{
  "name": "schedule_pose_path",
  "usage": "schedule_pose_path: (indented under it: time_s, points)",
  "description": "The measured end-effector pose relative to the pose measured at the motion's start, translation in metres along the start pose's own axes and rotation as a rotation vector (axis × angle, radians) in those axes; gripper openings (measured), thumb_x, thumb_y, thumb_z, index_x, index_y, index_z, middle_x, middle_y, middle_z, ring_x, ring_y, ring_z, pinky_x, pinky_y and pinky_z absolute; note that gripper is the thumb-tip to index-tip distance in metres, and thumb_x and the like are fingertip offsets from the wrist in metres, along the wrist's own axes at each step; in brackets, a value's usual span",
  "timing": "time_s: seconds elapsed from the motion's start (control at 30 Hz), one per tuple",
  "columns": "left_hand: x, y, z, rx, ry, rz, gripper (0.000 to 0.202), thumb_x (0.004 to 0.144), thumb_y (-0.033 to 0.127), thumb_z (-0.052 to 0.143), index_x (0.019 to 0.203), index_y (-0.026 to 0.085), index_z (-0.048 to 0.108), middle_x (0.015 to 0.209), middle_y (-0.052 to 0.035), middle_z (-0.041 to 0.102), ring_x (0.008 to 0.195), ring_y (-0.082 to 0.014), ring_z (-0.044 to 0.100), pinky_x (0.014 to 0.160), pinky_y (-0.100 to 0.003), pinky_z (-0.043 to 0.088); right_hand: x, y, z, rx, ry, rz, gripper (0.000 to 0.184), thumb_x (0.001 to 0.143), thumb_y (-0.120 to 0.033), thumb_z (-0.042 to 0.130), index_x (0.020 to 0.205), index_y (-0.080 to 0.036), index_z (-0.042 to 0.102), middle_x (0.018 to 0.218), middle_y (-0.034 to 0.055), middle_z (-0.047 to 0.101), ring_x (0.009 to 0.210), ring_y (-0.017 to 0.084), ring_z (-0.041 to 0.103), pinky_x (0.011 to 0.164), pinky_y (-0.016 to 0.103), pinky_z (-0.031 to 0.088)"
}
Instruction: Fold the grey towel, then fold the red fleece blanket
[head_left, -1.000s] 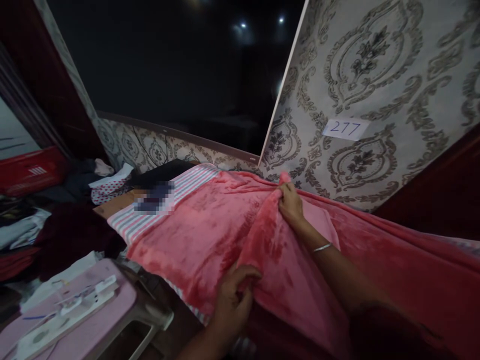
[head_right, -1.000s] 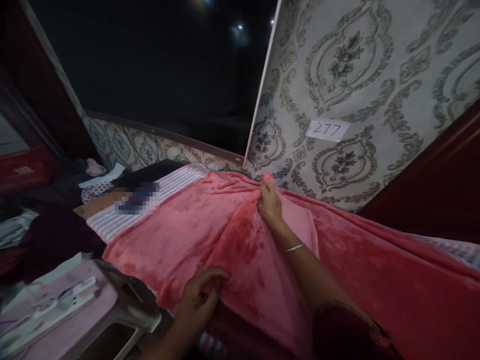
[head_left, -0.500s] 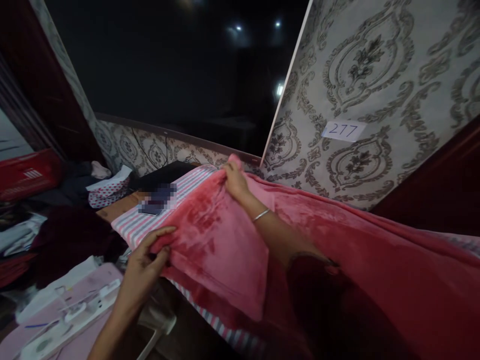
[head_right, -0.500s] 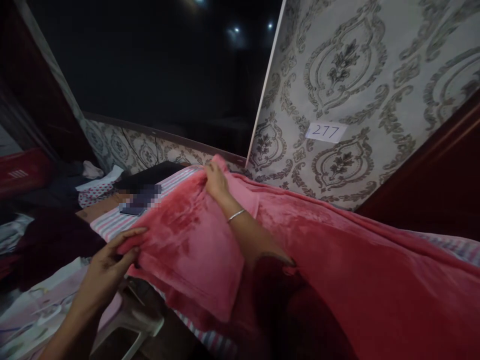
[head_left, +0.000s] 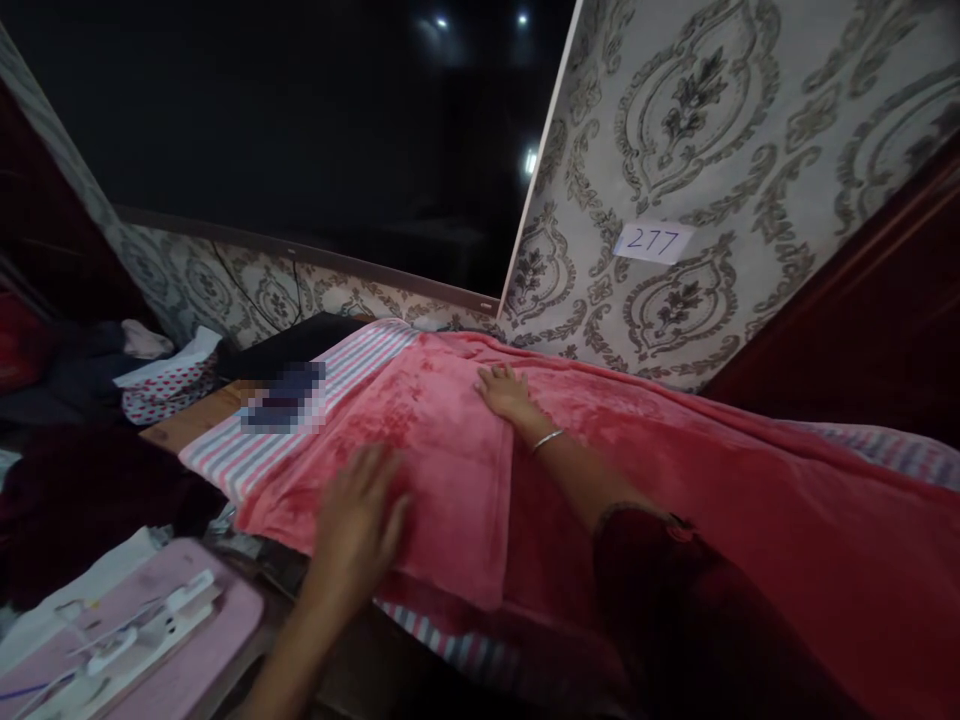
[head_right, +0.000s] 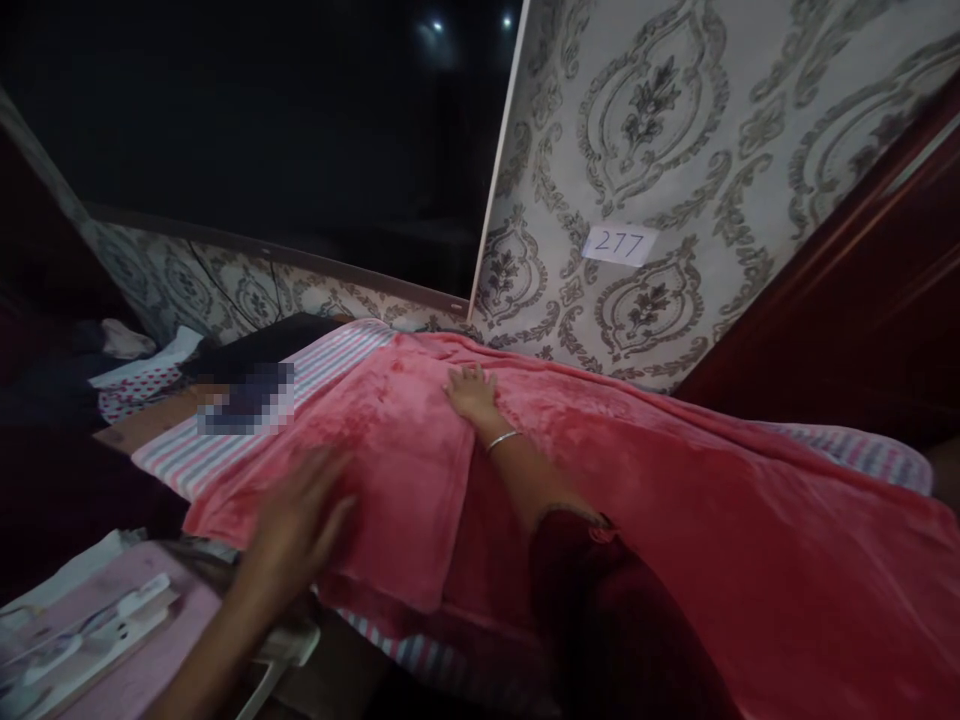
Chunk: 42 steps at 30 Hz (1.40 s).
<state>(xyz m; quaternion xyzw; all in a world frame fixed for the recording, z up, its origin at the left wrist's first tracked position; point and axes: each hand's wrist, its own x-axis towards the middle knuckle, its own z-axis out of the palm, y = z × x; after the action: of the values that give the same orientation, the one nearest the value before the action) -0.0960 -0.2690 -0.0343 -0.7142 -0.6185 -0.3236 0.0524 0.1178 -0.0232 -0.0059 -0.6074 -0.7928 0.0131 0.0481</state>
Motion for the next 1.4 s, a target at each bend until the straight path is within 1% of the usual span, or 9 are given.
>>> schedule_pose_path:
  time_s: [0.17,0.33,0.57,0.77,0.87,0.97,1.13,1.27,1.4]
  points:
    - [-0.002,0.082,0.047,-0.109,-0.317,0.215,0.061,0.089,0.042,0.062,0.144,0.017,0.054,0.155,-0.0187,0.047,0.146,-0.0367,0.041,0.121,-0.06,0.031,-0.01,0.042,0.013,0.141,-0.012,0.077,0.059,0.106,-0.041,0.028,0.158,-0.015,0.037,0.16,0.0171,0.04,0.143,0.028,0.045,0.114,0.047,0.038]
    - [-0.025,0.106,0.066,-0.023,-0.334,0.22,0.071,0.081,0.026,0.065,0.148,0.01,0.047,0.158,-0.025,0.041,0.15,-0.0402,0.032,0.121,-0.063,0.027,-0.007,0.054,0.013,0.241,0.001,0.113,0.062,0.104,-0.036,0.036,0.162,-0.018,0.027,0.142,0.0143,0.061,0.131,0.028,0.057,0.107,0.04,0.045]
    - [-0.034,0.106,0.075,0.123,-0.289,0.282,0.067,0.079,0.013,0.058,0.146,0.012,0.05,0.156,-0.0261,0.042,0.149,-0.0394,0.034,0.118,-0.06,0.035,-0.006,0.041,0.014,0.364,0.148,0.244,0.053,0.098,-0.019,0.043,0.15,-0.028,0.05,0.142,0.0067,0.061,0.129,0.022,0.056,0.104,0.033,0.045]
    - [-0.034,0.1,0.061,-0.021,-0.272,0.312,0.055,0.085,0.014,0.055,0.14,0.018,0.059,0.151,-0.0204,0.052,0.143,-0.0347,0.046,0.115,-0.056,0.043,-0.017,0.035,0.007,0.32,0.085,0.348,0.048,0.102,-0.024,0.038,0.145,-0.031,0.056,0.142,0.0099,0.06,0.127,0.025,0.057,0.103,0.036,0.046]
    - [-0.001,0.088,0.041,-0.239,-0.339,0.293,0.047,0.094,0.017,0.043,0.137,0.022,0.063,0.133,-0.0118,0.068,0.124,-0.0232,0.064,0.107,-0.043,0.053,-0.024,0.023,-0.001,0.286,0.122,0.286,0.05,0.103,-0.027,0.036,0.151,-0.025,0.05,0.158,0.013,0.043,0.141,0.028,0.043,0.112,0.043,0.04]
    - [0.06,0.071,0.03,-0.216,-0.334,0.195,0.052,0.092,0.014,0.038,0.138,0.016,0.061,0.134,-0.0124,0.068,0.125,-0.0226,0.063,0.11,-0.041,0.049,-0.035,0.005,-0.005,0.253,0.121,0.124,0.057,0.102,-0.033,0.039,0.157,-0.021,0.038,0.168,0.0128,0.025,0.153,0.029,0.023,0.121,0.051,0.025]
    - [0.141,0.045,0.058,0.202,-0.451,-0.004,0.058,0.098,0.025,0.041,0.154,0.012,0.043,0.161,-0.0188,0.037,0.152,-0.0342,0.03,0.122,-0.061,0.024,-0.057,-0.012,0.015,0.229,0.039,0.066,0.067,0.102,-0.047,0.036,0.16,-0.015,0.032,0.169,0.0137,0.019,0.156,0.029,0.013,0.124,0.055,0.013]
    - [0.14,0.027,0.092,0.364,-0.496,-0.013,0.059,0.103,0.041,0.034,0.159,0.021,0.035,0.168,-0.0145,0.024,0.155,-0.0375,0.019,0.121,-0.068,0.017,-0.066,-0.011,0.033,0.22,0.051,0.095,0.071,0.101,-0.048,0.034,0.16,-0.009,0.03,0.168,0.0164,0.02,0.157,0.029,0.013,0.123,0.055,0.014]
    - [0.129,0.018,0.102,0.408,-0.444,0.029,0.059,0.104,0.043,0.031,0.16,0.025,0.032,0.168,-0.0129,0.025,0.155,-0.0357,0.021,0.121,-0.066,0.019,-0.066,-0.011,0.033,0.24,0.082,0.094,0.072,0.1,-0.049,0.036,0.159,-0.008,0.031,0.168,0.0166,0.022,0.156,0.029,0.014,0.124,0.054,0.014]
